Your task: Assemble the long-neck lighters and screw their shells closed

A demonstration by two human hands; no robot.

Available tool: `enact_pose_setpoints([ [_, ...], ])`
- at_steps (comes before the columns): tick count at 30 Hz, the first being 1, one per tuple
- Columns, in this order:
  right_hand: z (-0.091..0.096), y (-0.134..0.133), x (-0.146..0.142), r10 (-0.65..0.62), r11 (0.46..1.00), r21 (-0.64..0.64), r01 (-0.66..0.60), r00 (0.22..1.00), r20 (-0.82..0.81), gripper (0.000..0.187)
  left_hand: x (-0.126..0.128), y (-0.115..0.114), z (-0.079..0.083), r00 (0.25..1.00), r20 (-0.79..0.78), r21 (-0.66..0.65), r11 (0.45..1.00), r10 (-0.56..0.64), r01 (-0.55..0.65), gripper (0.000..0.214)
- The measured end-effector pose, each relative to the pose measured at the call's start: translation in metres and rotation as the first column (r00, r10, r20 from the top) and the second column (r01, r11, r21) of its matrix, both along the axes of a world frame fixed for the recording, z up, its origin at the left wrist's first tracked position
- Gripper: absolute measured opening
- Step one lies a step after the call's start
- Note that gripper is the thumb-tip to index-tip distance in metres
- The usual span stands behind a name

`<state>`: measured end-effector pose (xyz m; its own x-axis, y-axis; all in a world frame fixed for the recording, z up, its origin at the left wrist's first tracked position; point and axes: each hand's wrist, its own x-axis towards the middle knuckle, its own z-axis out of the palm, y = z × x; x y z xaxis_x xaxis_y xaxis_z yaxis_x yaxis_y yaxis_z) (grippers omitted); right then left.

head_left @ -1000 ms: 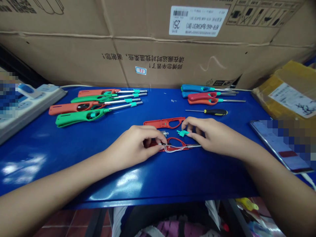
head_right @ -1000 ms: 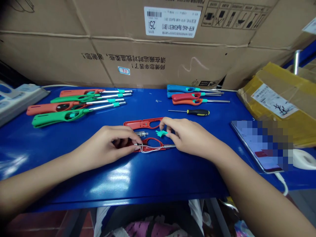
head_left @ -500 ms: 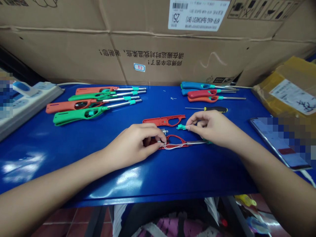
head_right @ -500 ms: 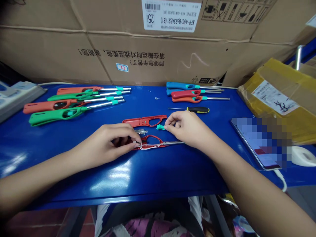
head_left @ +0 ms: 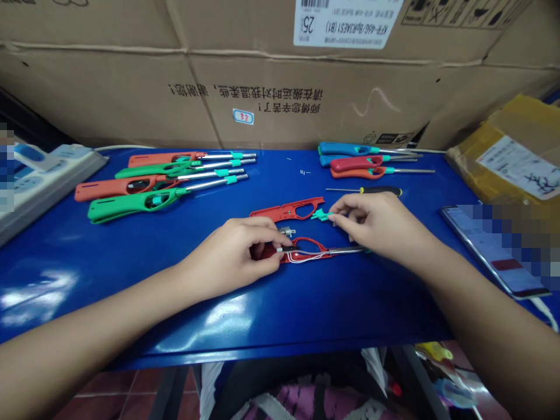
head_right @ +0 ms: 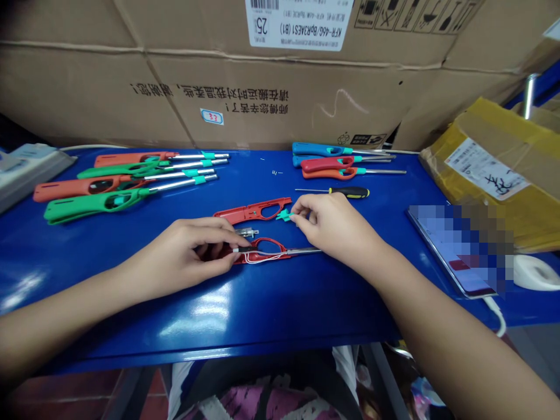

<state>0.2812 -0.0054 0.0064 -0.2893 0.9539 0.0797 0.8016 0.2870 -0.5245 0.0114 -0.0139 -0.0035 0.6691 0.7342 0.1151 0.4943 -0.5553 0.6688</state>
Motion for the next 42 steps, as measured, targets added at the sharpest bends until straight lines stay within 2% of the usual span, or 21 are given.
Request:
enact_pose_setpoints([
  [7,0.000,-0.001,0.008,0.167,0.983,0.041,-0.180,0.961,0.221,0.009,0.000,0.001,-0.001,1.000,0.026,0.016,1.000,-0.003,0.002,0.021],
  [13,0.006,-0.008,0.004,0.331,0.940,0.074,-0.334,0.942,0.049,0.011,0.000,0.001,-0.002,0.999,0.053,0.020,1.000,0.009,-0.010,0.020],
  [18,0.004,-0.010,0.002,0.451,0.892,0.002,-0.451,0.892,0.040,0.013,0.001,0.001,-0.001,0.997,0.078,0.030,0.999,0.027,-0.029,0.020],
  [28,0.010,-0.010,0.002,0.514,0.855,-0.039,-0.518,0.855,-0.071,0.015,0.003,0.002,-0.002,0.997,0.075,0.044,0.998,0.033,-0.036,0.021],
  [42,-0.001,-0.010,-0.004,0.526,0.850,-0.008,-0.527,0.849,-0.055,0.013,0.002,0.002,-0.005,0.995,0.102,0.085,0.996,0.011,-0.019,0.020],
])
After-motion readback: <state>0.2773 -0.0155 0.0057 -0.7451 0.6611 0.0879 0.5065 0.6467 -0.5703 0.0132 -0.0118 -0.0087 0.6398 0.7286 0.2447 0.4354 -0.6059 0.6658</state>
